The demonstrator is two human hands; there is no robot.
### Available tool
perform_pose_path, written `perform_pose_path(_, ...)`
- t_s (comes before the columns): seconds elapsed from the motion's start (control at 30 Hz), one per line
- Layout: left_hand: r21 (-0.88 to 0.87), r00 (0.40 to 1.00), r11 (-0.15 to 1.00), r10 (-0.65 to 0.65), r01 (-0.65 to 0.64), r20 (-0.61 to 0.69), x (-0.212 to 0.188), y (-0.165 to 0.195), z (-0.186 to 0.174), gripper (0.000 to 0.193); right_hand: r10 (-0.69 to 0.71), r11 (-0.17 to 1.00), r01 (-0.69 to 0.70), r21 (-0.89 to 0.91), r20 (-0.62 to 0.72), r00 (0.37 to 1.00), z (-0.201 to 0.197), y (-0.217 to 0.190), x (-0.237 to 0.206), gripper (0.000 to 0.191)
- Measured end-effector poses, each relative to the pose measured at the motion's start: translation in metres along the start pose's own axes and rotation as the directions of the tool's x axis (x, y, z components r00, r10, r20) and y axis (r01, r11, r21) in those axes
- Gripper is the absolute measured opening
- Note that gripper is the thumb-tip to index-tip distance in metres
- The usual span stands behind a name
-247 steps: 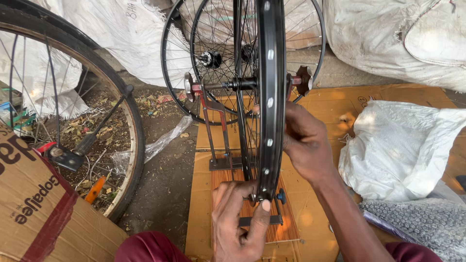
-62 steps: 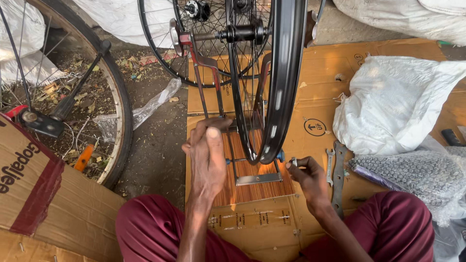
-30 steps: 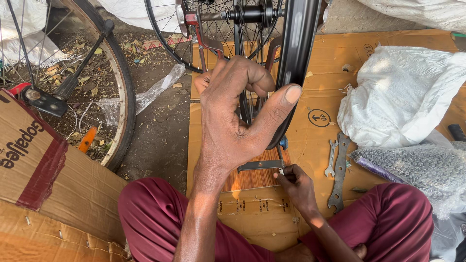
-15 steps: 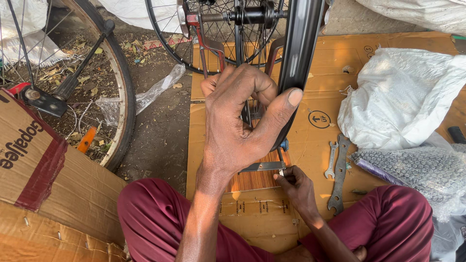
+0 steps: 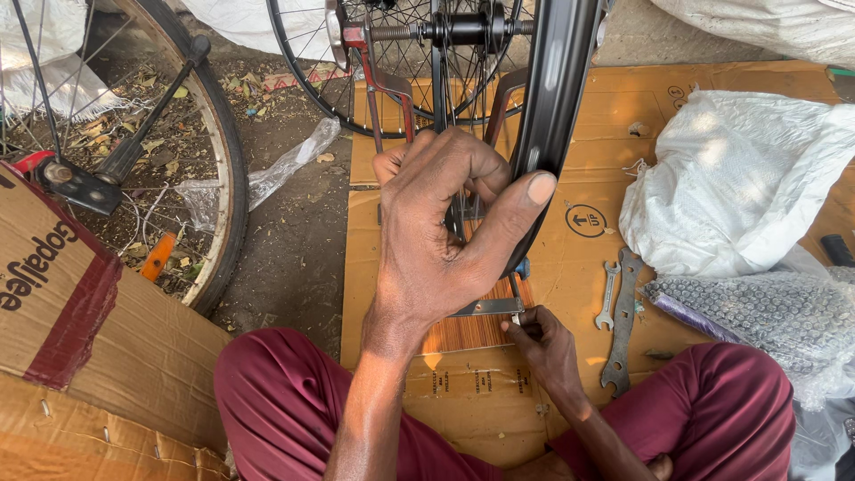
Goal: The person sits on the ground and repeatedly applies a small white circular object to the rim of a bicycle wheel mounted on a truing stand. The person rotates the wheel to access different sections and uses a wrench to adjust the stand. The wheel is removed and reinstalled during the process.
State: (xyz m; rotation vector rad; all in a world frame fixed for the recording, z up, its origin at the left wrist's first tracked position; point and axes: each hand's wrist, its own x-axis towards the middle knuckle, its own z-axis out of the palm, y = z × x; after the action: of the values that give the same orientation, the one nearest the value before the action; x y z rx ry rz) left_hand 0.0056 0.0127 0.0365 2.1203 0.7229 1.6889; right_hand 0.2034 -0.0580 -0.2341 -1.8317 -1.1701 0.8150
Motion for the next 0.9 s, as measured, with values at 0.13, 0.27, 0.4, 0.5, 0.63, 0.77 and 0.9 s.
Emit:
perform_pose_path(0.13, -0.110, 0.989, 0.984, -0.145, 0.140, -0.037, -0.017, -0.018, -0.003, 0.035, -0.014, 1.000, 0.014, 0.022, 0.002, 1.000, 0.000, 0.001, 0.000, 0.026)
perform_pose_path(0.27, 0.078, 0.885, 0.884, -0.453, 0.462, -0.110, -0.045, -0.052, -0.003, 0.048, -0.030, 0.999, 0.030, 0.033, 0.005, 1.000, -0.001, 0.000, -0.002, 0.027)
perform_pose_path(0.4, 0.402, 0.644, 0.596, -0.765, 0.695, 0.021, -0.081, -0.077, -0.011, 0.070, -0.022, 1.000, 0.022, 0.021, -0.003, 1.000, 0.000, 0.002, -0.003, 0.027)
perform_pose_path(0.5, 0.390, 0.512, 0.499, -0.855, 0.774, 0.078, -0.099, -0.084, -0.014, 0.073, -0.054, 0.998, 0.055, 0.020, -0.009, 0.998, 0.001, 0.005, -0.002, 0.030)
perform_pose_path(0.63, 0.198, 0.558, 0.555, -0.829, 0.808, 0.046, -0.105, -0.085, -0.013, 0.078, -0.063, 0.998, 0.063, 0.004, -0.021, 0.998, 0.003, 0.009, 0.001, 0.029)
perform_pose_path(0.77, 0.117, 0.659, 0.649, -0.740, 0.752, -0.136, -0.099, -0.086, -0.012, 0.074, -0.091, 0.996, 0.091, -0.002, -0.022, 0.996, 0.002, 0.009, 0.000, 0.026)
perform_pose_path(0.9, 0.062, 0.695, 0.696, -0.701, 0.716, -0.161, -0.086, -0.079, -0.014, 0.064, -0.074, 0.997, 0.074, -0.009, -0.015, 0.997, 0.001, 0.006, -0.001, 0.025)
